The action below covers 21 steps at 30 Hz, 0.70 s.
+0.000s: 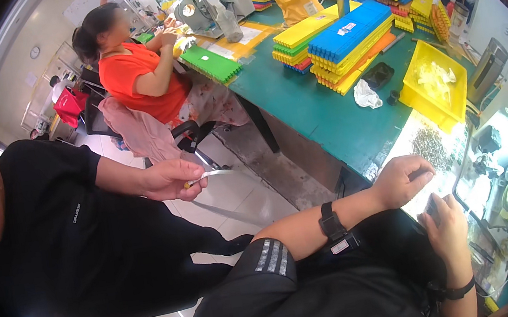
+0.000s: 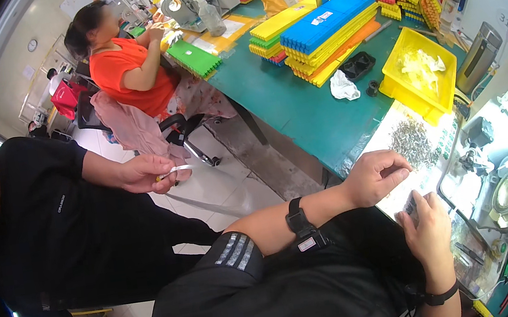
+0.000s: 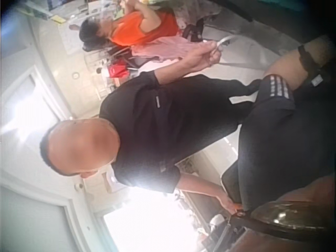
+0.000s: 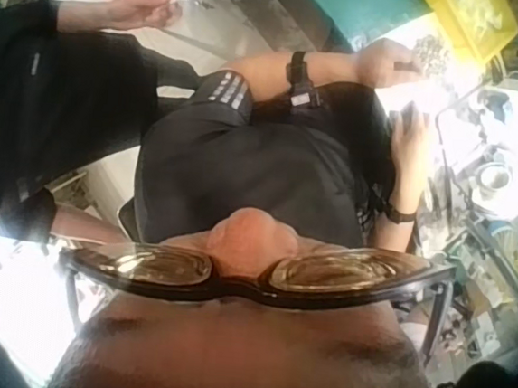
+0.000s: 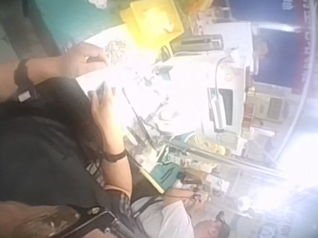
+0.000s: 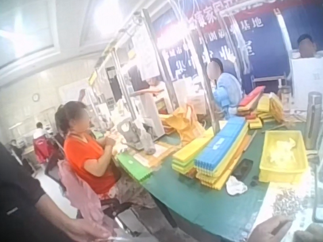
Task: Assembling and gluing small components at a specialized workbench with a magnifying lamp and small tools.
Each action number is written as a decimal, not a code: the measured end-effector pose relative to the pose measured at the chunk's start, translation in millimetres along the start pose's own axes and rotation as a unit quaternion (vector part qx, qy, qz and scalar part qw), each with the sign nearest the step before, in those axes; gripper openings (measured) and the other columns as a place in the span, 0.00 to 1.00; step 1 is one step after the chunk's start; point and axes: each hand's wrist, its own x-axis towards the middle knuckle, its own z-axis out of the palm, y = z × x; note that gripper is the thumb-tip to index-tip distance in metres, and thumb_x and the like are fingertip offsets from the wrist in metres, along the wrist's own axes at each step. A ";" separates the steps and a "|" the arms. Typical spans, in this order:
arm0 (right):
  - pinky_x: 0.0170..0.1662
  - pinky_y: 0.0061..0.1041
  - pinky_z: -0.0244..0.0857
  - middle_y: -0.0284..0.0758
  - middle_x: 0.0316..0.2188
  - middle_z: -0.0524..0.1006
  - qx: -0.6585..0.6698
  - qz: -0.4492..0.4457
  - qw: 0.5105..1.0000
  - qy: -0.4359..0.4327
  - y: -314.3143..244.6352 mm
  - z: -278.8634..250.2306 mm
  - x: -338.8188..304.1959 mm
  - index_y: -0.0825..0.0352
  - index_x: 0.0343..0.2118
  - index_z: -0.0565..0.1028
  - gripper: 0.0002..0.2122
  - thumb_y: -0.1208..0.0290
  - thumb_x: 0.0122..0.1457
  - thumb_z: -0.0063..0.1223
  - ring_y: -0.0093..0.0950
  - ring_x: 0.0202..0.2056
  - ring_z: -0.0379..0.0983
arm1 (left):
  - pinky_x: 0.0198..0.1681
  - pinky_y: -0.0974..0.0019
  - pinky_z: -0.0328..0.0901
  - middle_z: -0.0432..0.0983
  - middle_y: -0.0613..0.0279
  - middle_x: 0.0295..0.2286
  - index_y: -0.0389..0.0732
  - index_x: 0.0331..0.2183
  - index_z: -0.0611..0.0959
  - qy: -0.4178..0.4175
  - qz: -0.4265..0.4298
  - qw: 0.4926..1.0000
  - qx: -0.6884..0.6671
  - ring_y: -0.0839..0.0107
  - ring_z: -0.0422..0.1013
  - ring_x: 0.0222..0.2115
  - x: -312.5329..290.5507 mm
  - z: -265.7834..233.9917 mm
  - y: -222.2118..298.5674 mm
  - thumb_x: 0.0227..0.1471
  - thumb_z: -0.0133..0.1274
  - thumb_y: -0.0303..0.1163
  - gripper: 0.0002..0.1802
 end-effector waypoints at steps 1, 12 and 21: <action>0.40 0.40 0.66 0.45 0.35 0.72 -0.001 0.000 1.000 -0.001 -0.4 -0.2 0.0 0.74 0.49 0.75 0.24 0.68 0.51 0.65 0.45 0.37 0.72 | 0.29 0.69 0.66 0.79 0.60 0.27 0.38 0.34 0.85 0.000 -0.002 1.000 -0.001 0.73 0.72 0.25 -0.2 0.1 -0.1 0.55 0.59 0.30 0.06; 0.40 0.40 0.66 0.46 0.35 0.72 0.001 -0.006 1.000 -0.001 0.0 0.0 0.5 0.74 0.50 0.74 0.23 0.69 0.51 0.65 0.45 0.37 0.72 | 0.30 0.69 0.67 0.79 0.60 0.27 0.38 0.34 0.85 0.016 0.013 1.000 -0.010 0.72 0.73 0.25 -0.3 1.4 -2.9 0.55 0.59 0.30 0.06; 0.39 0.39 0.66 0.45 0.35 0.72 -0.013 -0.017 1.000 -0.002 0.2 -2.4 0.8 0.73 0.50 0.75 0.23 0.69 0.51 0.65 0.45 0.37 0.72 | 0.31 0.68 0.68 0.80 0.59 0.28 0.38 0.34 0.84 0.004 -0.003 1.000 0.003 0.71 0.74 0.25 -0.8 0.8 -4.1 0.55 0.59 0.30 0.06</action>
